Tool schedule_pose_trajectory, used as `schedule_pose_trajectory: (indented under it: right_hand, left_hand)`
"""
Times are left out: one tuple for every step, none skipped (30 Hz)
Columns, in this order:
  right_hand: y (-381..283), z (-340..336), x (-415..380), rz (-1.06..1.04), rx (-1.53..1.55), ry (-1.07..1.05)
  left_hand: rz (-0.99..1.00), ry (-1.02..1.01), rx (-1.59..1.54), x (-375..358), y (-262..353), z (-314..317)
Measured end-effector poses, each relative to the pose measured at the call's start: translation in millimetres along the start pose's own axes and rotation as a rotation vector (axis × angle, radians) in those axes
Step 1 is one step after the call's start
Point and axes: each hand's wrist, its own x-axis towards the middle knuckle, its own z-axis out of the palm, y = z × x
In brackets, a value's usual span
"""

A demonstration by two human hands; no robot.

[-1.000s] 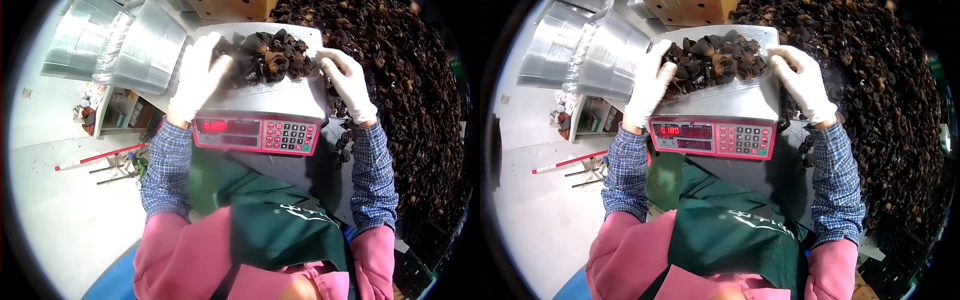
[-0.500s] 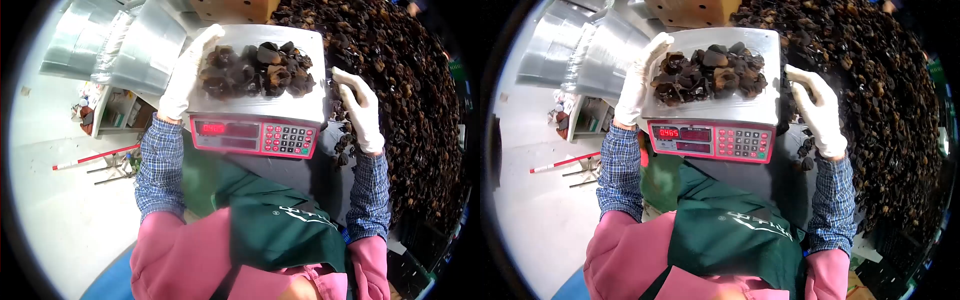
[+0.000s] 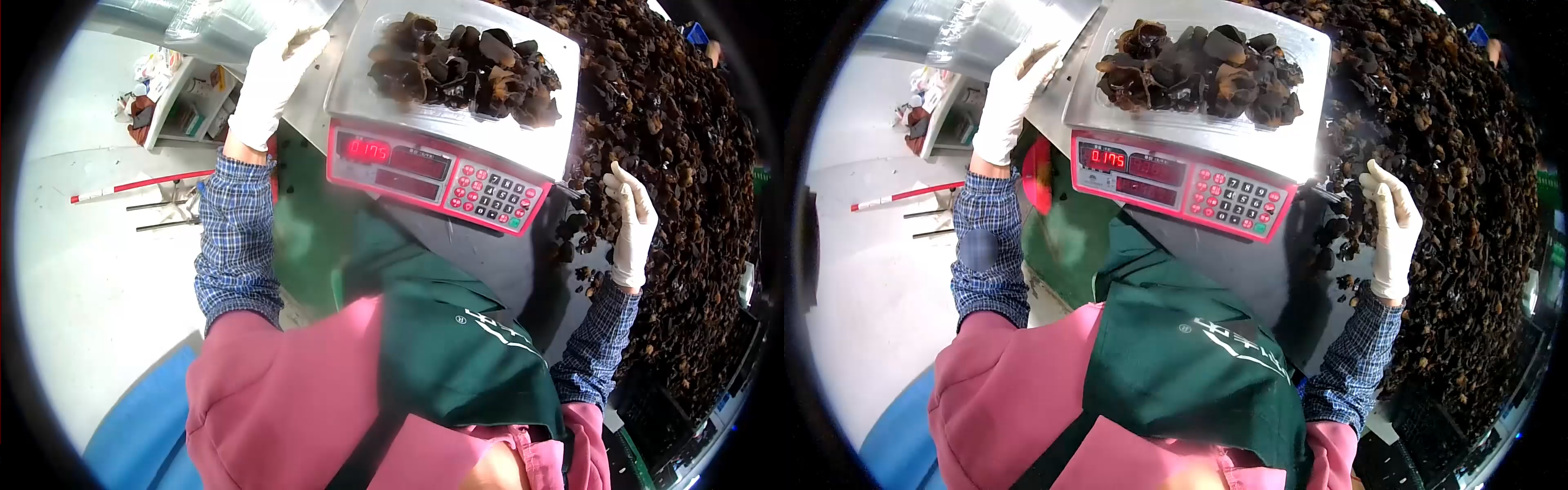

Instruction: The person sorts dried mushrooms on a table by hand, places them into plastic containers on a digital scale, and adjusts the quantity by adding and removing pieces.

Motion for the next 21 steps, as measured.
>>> schedule_pose_trajectory:
  right_hand:
    - [-2.5,1.0,0.4,0.004,0.002,-0.005]
    - [-5.5,2.2,0.6,0.007,0.005,-0.009]
    - [-10.1,3.9,1.0,-0.003,-0.009,-0.018]
    - [-16.1,6.4,1.3,-0.013,-0.024,-0.025]
    - [-19.1,8.2,2.4,-0.022,-0.039,-0.033]
    - [-19.6,9.2,4.1,-0.007,-0.043,-0.042]
    - [-21.4,10.9,6.1,-0.006,-0.055,-0.057]
    - [-24.3,13.3,7.9,-0.003,-0.066,-0.072]
    - [-26.5,16.1,7.5,0.002,-0.079,-0.082]
    - [-27.8,18.4,6.8,-0.018,-0.027,-0.082]
    - [-31.8,15.7,4.3,0.005,-0.033,-0.102]
    - [-31.0,12.1,0.8,0.041,-0.034,-0.106]
    - [-26.4,4.9,-2.8,0.081,-0.037,-0.100]
    - [-16.2,-3.3,-9.1,0.103,-0.046,-0.046]
    - [2.2,-10.5,-14.8,0.120,-0.053,0.000]
    - [25.2,-15.8,-23.8,0.083,-0.104,0.066]
    - [34.6,-19.4,-31.4,0.140,-0.143,0.109]
    - [40.6,-22.2,-40.3,0.174,-0.174,0.119]
    - [44.5,-22.1,-47.8,0.204,-0.199,0.123]
    - [50.6,-17.7,-55.5,0.200,-0.169,0.124]
    - [53.7,-11.1,-62.3,0.194,-0.132,0.122]
  left_hand:
    - [0.006,-0.003,0.007,-1.4,-2.4,-0.8]
    - [0.013,-0.008,0.013,-3.4,-5.4,-0.8]
    - [0.020,-0.015,0.020,-4.7,-4.5,-0.1]
    - [-0.022,-0.058,0.004,-6.7,-1.9,-0.5]
    - [-0.064,-0.102,-0.011,-9.4,2.5,-0.9]
    - [-0.105,-0.145,-0.027,-11.9,8.7,-0.9]
    - [-0.158,-0.164,-0.041,-14.0,16.2,1.4]
    - [-0.213,-0.184,-0.056,-16.4,25.1,5.5]
    - [-0.265,-0.209,-0.072,-20.9,32.4,8.9]
    - [-0.257,-0.215,-0.131,-23.8,34.3,10.7]
    - [-0.281,-0.146,-0.117,-28.0,39.8,17.5]
    - [-0.346,-0.088,-0.217,-32.5,47.9,22.2]
    - [-0.321,-0.159,-0.137,-30.3,47.8,19.8]
    - [-0.334,-0.156,-0.049,-27.8,53.7,23.9]
    - [-0.382,-0.138,-0.080,-26.4,50.2,34.0]
    - [-0.369,-0.158,-0.075,-24.9,43.5,35.2]
    - [-0.373,-0.176,-0.013,-17.4,45.0,38.1]
    - [-0.384,-0.179,0.001,-11.3,42.4,43.0]
    - [-0.395,-0.175,0.021,-3.7,38.8,45.9]
    - [-0.380,-0.182,-0.029,2.0,30.6,46.9]
    - [-0.365,-0.185,-0.073,6.3,21.8,46.2]
